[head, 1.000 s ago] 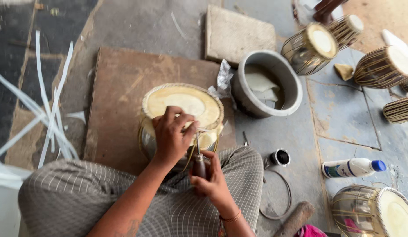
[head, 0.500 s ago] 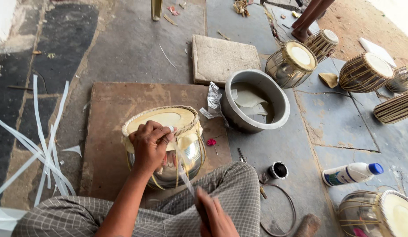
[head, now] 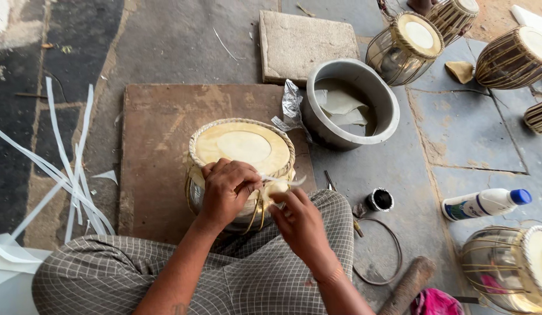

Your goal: The person sits on the floor and uses a screwdriver to tighten the ropes around the edge of a drum. They repeatedly insert the tool into the rope loops and turn it to secure the drumhead.

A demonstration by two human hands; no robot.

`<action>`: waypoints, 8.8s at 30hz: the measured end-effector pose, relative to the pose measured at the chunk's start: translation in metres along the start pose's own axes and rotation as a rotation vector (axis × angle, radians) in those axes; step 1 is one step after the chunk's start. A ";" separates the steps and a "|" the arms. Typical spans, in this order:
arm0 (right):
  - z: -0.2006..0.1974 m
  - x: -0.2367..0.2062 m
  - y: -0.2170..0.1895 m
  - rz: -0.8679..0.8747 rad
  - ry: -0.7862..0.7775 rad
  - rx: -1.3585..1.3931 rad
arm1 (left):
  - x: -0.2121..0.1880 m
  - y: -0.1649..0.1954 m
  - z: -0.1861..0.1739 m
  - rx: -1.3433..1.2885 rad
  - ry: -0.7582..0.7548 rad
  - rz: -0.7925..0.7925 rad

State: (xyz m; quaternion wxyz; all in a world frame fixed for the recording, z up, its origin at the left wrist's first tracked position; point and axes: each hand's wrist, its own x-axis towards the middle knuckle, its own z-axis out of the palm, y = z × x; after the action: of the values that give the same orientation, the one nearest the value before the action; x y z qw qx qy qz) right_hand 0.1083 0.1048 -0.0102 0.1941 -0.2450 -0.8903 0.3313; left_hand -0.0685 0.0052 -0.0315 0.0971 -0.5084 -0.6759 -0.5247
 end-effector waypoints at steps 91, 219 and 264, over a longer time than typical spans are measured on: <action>-0.047 -0.025 -0.026 0.165 -0.121 -0.082 | 0.008 -0.015 -0.006 0.189 0.009 -0.118; 0.011 0.060 -0.017 -0.007 0.042 0.231 | -0.007 0.013 0.005 0.128 0.164 -0.149; 0.011 0.023 -0.003 -0.093 0.083 -0.047 | -0.004 0.013 -0.010 0.124 -0.180 -0.141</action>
State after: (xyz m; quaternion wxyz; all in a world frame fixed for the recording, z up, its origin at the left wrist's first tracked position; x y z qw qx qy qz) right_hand 0.0828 0.1104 -0.0114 0.2403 -0.2215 -0.8993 0.2905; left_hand -0.0604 -0.0060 -0.0223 0.0304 -0.4975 -0.7472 -0.4397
